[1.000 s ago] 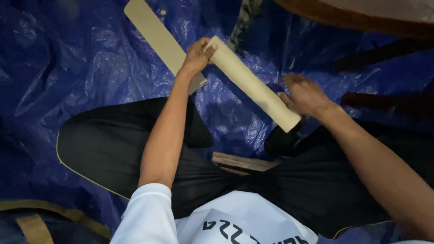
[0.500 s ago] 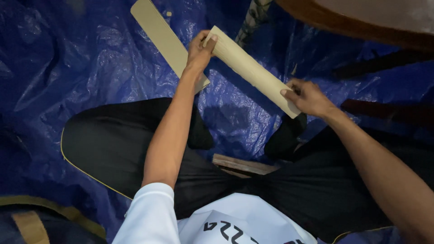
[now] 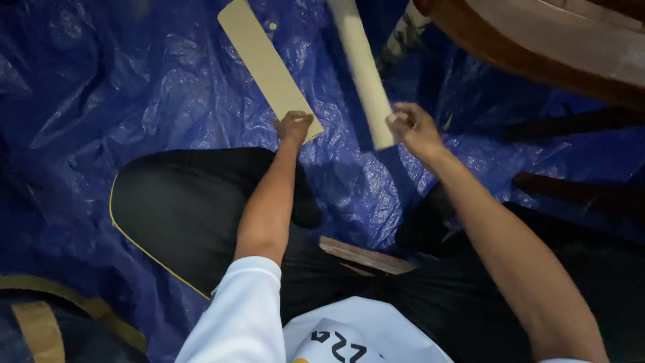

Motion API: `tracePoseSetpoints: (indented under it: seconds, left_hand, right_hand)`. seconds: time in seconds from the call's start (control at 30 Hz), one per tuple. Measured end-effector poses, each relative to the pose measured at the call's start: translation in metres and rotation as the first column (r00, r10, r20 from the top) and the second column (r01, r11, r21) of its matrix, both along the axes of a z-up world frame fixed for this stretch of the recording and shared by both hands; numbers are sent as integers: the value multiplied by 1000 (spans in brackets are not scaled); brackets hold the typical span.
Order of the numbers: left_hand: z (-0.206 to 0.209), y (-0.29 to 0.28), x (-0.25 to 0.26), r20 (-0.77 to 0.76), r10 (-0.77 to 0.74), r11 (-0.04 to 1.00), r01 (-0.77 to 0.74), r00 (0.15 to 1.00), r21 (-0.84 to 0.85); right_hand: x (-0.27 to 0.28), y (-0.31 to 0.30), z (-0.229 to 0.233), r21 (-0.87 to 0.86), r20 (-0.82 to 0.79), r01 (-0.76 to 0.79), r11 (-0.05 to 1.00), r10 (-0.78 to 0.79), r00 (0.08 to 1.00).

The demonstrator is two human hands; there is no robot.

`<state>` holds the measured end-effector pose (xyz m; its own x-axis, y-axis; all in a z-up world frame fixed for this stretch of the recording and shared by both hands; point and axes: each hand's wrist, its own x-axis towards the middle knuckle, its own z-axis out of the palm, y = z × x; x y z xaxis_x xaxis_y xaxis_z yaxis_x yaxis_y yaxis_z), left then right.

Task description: Wrap the legs of a wooden chair with protective foam padding and secure them with plastic strips.

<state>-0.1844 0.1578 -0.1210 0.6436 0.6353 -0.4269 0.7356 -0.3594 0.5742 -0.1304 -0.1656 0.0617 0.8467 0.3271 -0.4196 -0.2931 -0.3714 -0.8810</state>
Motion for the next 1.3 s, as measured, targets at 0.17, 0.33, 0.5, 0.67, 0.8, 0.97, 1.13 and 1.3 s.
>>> tracePoseSetpoints:
  seconds: [0.17,0.33,0.5,0.67,0.8,0.97,1.13,1.3]
  left_hand:
    - [-50,7,-4,17,78,997,-78,997,12]
    - [-36,5,6,78,350,745,-226,934,-628]
    - [85,-70,26,291,763,539,-322,577,-778]
    - [156,-146,-1,474,705,642,-190,528,-743]
    - [214,-191,-28,482,627,581,45,612,-813]
    - [234,-214,-33,491,578,409,289,652,-866]
    - [276,-235,-45,490,360,363,365,794,-857]
    - [293,-246,-52,436,164,332,367,885,-869]
  right_hand:
    - [-2,-5,-83,-69,155,60,996,-49,987]
    - [-25,2,-54,-99,-92,-163,982,154,984]
    - [-14,18,-6,-203,124,-167,965,194,973]
    - [4,23,69,61,234,-224,973,204,951]
    - [4,4,130,-95,217,-121,988,139,966]
    - [1,-41,153,79,142,-46,996,34,989]
    - [-7,-81,196,58,280,8,998,-24,960]
    - [-27,-94,239,-91,349,-102,991,128,928]
